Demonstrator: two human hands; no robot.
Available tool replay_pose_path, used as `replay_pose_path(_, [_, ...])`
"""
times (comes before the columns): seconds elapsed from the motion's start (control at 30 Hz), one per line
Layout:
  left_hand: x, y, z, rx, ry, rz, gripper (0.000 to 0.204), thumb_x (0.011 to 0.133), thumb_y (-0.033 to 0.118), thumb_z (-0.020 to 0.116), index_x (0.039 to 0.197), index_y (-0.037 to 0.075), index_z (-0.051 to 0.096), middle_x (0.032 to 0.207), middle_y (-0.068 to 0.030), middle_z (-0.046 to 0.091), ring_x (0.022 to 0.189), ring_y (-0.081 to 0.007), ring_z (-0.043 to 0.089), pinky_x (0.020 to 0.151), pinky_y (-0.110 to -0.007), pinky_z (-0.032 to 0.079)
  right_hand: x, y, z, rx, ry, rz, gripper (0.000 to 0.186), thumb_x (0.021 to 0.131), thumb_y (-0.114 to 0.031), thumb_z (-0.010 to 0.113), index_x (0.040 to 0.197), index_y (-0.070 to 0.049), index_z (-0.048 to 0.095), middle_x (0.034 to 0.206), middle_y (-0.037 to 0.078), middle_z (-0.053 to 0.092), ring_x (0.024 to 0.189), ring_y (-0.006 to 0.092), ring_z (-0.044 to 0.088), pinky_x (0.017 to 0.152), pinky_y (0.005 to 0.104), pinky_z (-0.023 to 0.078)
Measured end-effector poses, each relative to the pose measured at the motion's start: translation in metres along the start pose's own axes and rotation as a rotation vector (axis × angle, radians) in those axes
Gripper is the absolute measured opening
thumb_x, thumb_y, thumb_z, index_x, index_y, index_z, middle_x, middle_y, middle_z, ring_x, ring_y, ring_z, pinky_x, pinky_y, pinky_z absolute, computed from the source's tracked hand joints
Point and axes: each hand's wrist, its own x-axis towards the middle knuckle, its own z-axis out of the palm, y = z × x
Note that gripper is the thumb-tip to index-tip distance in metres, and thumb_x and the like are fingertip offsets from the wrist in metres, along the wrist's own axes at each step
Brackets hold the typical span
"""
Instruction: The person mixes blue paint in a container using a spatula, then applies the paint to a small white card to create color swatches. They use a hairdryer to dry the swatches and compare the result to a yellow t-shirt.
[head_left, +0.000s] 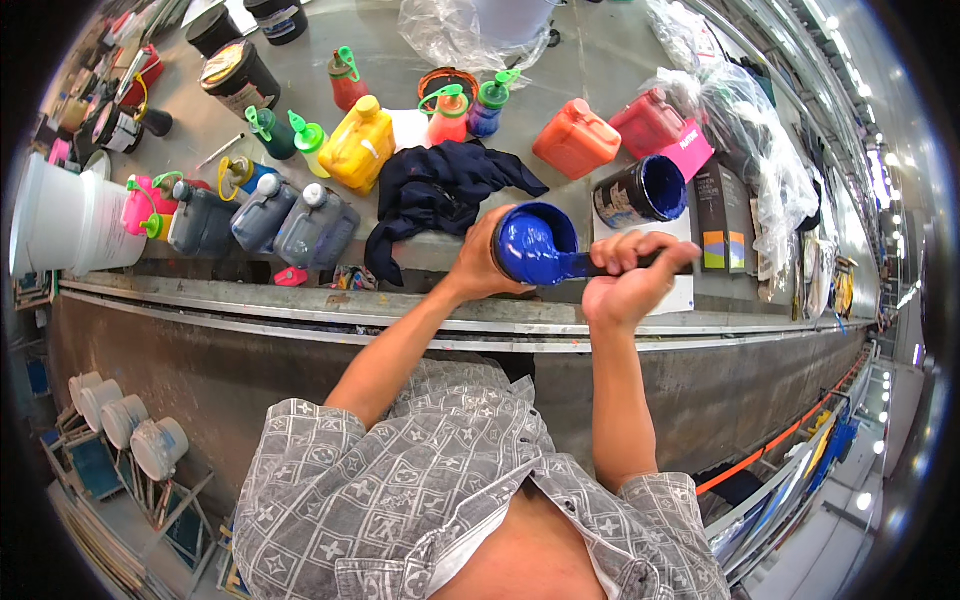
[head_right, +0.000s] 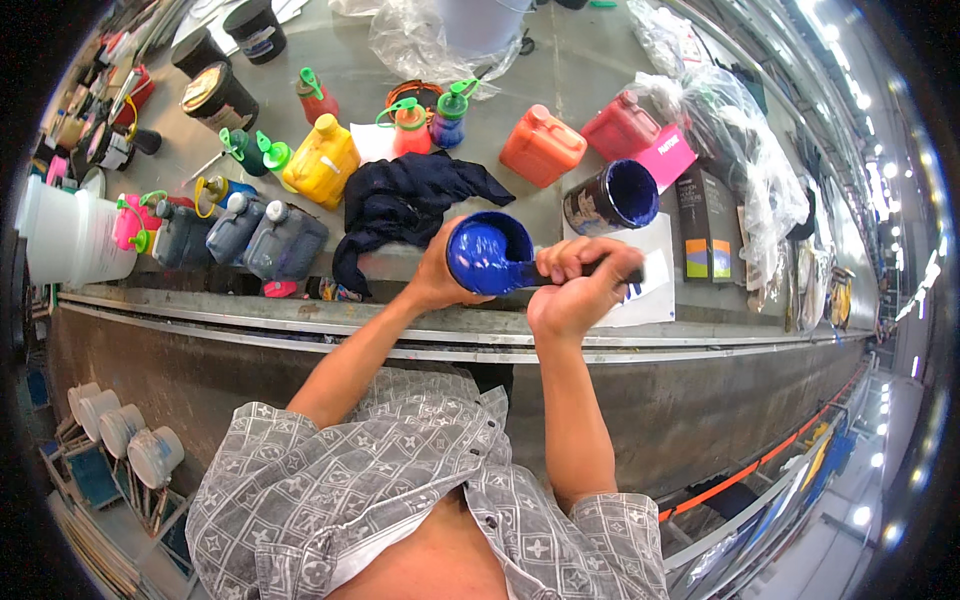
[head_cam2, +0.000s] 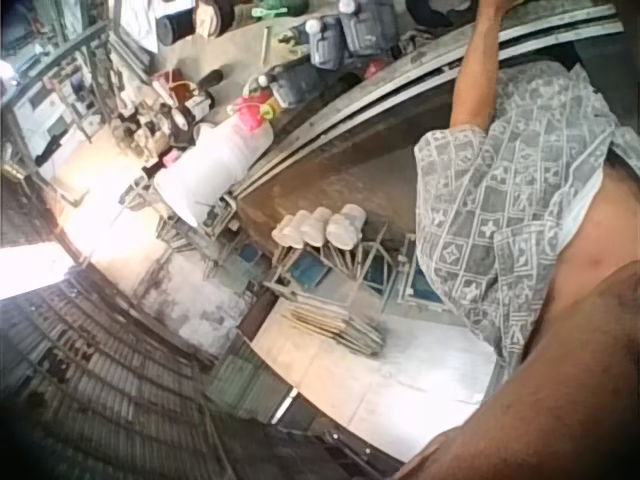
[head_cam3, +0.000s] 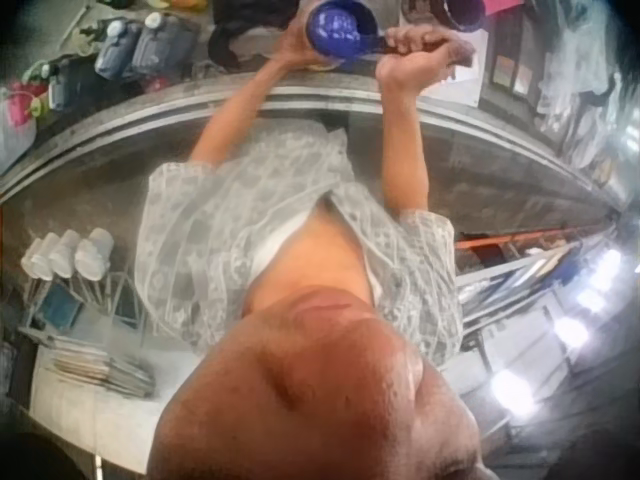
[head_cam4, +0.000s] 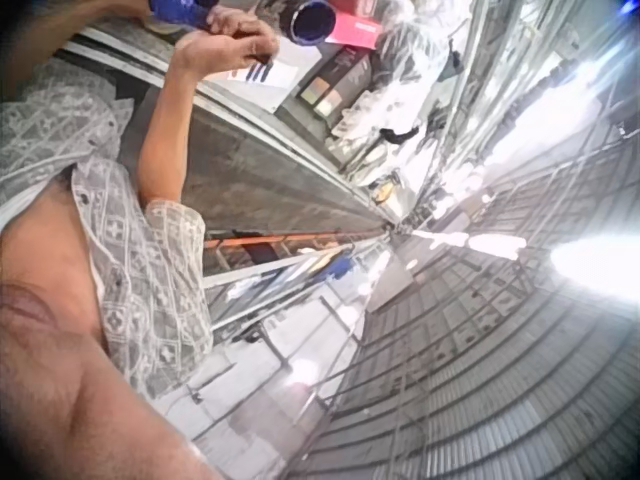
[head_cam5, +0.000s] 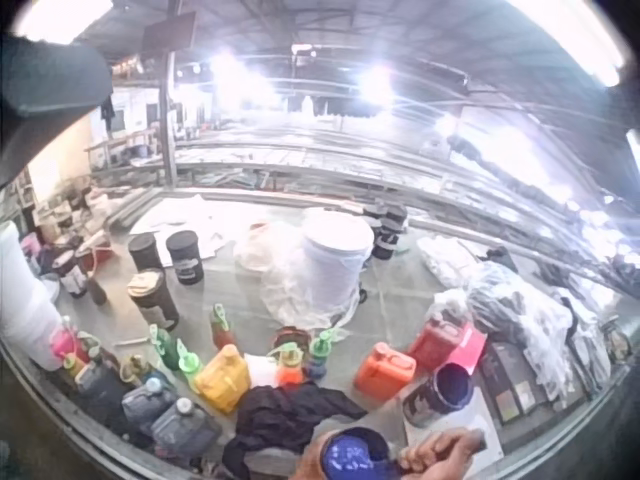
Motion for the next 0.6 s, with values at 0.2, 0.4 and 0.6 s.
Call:
replay_pose_path(0.2, [0.004, 0.001, -0.001, -0.076, 0.004, -0.02, 0.123, 0.04, 0.027, 0.095, 0.141, 0.009, 0.026, 0.129, -0.0128, 0.042, 0.121, -0.03, 0.043, 0.103, -0.04, 0.036, 0.019, -0.031, 0.035, 0.187, -0.141, -0.296, 0.061, 0.09, -0.07, 0.028, 0.078, -0.011, 0.038, 0.051, 0.0, 0.024, 0.045, 0.0115, 0.017, 0.044, 0.0282, 0.02])
replay_pose_path(0.4, [0.022, -0.002, -0.017, -0.143, -0.274, -0.055, 0.109, 0.043, 0.022, 0.093, 0.136, 0.006, 0.037, 0.128, -0.0119, 0.049, 0.12, -0.0271, 0.05, 0.103, -0.038, 0.039, 0.01, 0.001, 0.015, 0.058, -0.118, -0.156, 0.059, 0.09, -0.067, 0.038, 0.073, -0.011, 0.039, 0.05, -0.001, 0.026, 0.041, 0.011, 0.023, 0.039, 0.0278, 0.021])
replay_pose_path(0.6, [0.013, 0.007, 0.015, -0.016, 0.056, 0.012, 0.102, 0.048, 0.021, 0.093, 0.133, 0.005, 0.038, 0.127, -0.0103, 0.049, 0.119, -0.0241, 0.049, 0.104, -0.037, 0.038, 0.017, -0.009, 0.027, -0.05, 0.02, -0.32, 0.061, 0.089, -0.068, 0.036, 0.072, -0.009, 0.037, 0.049, -0.001, 0.025, 0.04, 0.0114, 0.024, 0.041, 0.0276, 0.024])
